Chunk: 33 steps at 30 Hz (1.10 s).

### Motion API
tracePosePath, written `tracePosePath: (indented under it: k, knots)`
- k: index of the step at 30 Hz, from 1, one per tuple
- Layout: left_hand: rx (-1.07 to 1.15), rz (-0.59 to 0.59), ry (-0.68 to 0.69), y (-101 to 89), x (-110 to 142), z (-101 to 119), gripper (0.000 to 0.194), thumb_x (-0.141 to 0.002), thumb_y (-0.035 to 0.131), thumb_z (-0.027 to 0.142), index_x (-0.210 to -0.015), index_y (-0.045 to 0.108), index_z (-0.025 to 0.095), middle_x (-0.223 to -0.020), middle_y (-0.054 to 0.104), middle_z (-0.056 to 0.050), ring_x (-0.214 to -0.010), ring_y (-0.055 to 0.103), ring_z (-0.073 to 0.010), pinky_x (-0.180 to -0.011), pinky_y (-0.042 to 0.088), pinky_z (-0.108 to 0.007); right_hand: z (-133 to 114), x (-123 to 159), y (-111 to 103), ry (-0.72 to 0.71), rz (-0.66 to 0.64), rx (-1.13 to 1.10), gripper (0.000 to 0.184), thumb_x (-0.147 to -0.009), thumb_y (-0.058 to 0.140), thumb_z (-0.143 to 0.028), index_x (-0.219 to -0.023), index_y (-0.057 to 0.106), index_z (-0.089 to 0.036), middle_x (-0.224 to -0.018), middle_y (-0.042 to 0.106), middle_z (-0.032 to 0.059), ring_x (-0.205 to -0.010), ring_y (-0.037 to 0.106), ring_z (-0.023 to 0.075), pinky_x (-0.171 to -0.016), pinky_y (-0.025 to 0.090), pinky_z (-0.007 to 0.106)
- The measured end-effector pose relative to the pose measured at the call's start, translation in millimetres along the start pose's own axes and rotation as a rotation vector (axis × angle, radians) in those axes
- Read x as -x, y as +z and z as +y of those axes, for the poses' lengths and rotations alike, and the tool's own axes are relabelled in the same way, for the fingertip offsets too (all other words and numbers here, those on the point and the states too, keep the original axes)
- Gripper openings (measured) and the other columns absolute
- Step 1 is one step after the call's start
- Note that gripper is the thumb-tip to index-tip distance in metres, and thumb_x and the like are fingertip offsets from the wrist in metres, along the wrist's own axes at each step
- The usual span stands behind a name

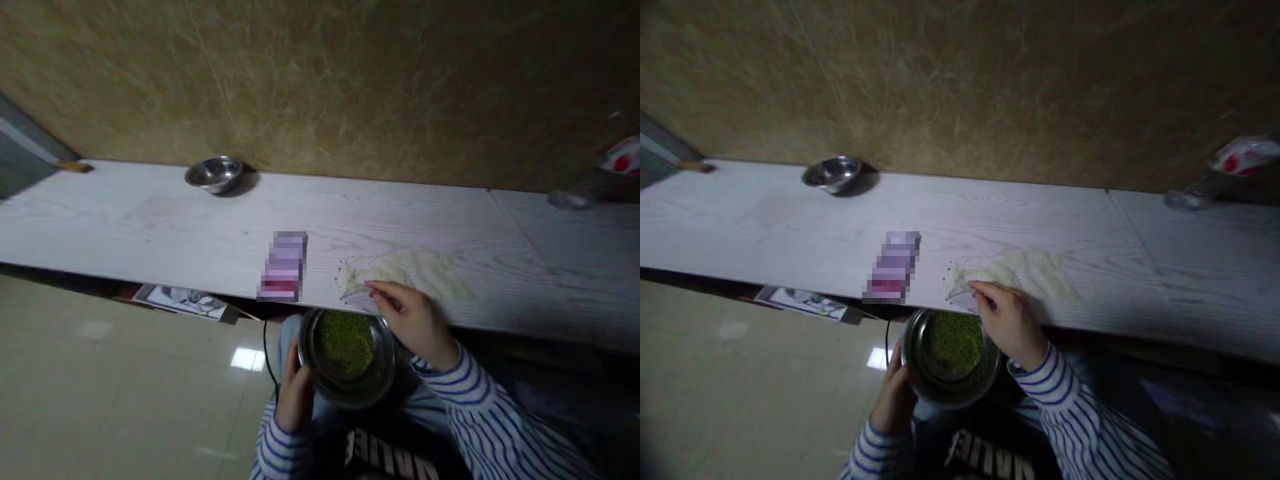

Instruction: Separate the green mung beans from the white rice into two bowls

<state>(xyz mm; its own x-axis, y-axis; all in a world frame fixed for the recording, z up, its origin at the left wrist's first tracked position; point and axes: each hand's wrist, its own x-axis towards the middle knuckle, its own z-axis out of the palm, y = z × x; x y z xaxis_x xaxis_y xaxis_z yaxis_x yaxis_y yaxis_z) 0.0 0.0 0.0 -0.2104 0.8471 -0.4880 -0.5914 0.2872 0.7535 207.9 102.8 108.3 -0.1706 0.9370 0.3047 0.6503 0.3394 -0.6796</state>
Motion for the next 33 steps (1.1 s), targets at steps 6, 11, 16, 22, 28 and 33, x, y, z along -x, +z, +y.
tracePosePath:
  k: [6,11,16,22,28,33]
  knots:
    - [0.012,-0.047,0.004,-8.5,-8,-5,0.064,-0.064,0.079,0.03,-0.127,0.068,0.028,-0.131,0.071,-0.007,-0.132,0.058,-0.0361,-0.112,0.043,-0.053,-1,-5,4,-0.007,0.007,-0.004,0.031,-0.092,0.054,-0.017,-0.11,0.079,-0.014,-0.108,0.081,0.0121,-0.096,0.079,0.0239,-0.087,0.065,0.036]
    - [-0.015,-0.021,0.016,-8.9,-7,-3,0.062,-0.064,0.076,0.027,-0.125,0.068,0.027,-0.127,0.072,-0.008,-0.129,0.059,-0.0363,-0.111,0.044,-0.053,-1,-7,3,0.001,0.019,0.007,0.033,-0.092,0.052,-0.018,-0.111,0.079,-0.015,-0.107,0.081,0.0121,-0.095,0.079,0.0248,-0.087,0.065,0.039]
    - [-0.023,-0.018,0.025,-4.9,-5,0,0.062,-0.062,0.075,0.027,-0.124,0.069,0.027,-0.124,0.073,-0.007,-0.126,0.06,-0.0357,-0.108,0.047,-0.051,1,-9,6,-0.016,0.032,-0.007,0.031,-0.091,0.053,-0.017,-0.109,0.079,-0.014,-0.107,0.081,0.0132,-0.097,0.079,0.0251,-0.088,0.065,0.04]
    - [-0.023,-0.053,0.033,-9.3,-7,-1,0.062,-0.066,0.073,0.025,-0.128,0.068,0.027,-0.128,0.072,-0.007,-0.124,0.062,-0.0333,-0.107,0.048,-0.049,-2,-14,10,-0.034,0.001,-0.059,0.03,-0.091,0.055,-0.013,-0.108,0.079,-0.018,-0.108,0.081,0.0097,-0.1,0.078,0.0226,-0.091,0.064,0.039]
    - [-0.03,-0.046,0.026,-9.2,-5,1,0.062,-0.068,0.074,0.026,-0.13,0.067,0.027,-0.129,0.072,-0.007,-0.13,0.059,-0.0352,-0.11,0.047,-0.05,-8,-11,9,-0.073,-0.067,-0.087,0.029,-0.091,0.056,-0.012,-0.108,0.079,-0.019,-0.102,0.082,0.0081,-0.093,0.079,0.0208,-0.088,0.064,0.036]
    - [-0.016,-0.007,0.019,-11.4,-7,-1,0.062,-0.066,0.075,0.025,-0.128,0.069,0.027,-0.129,0.073,-0.007,-0.13,0.061,-0.034,-0.108,0.051,-0.047,-3,-3,9,-0.017,0.036,-0.06,0.028,-0.093,0.057,-0.016,-0.11,0.078,-0.016,-0.105,0.082,0.0105,-0.093,0.078,0.0223,-0.084,0.065,0.035]
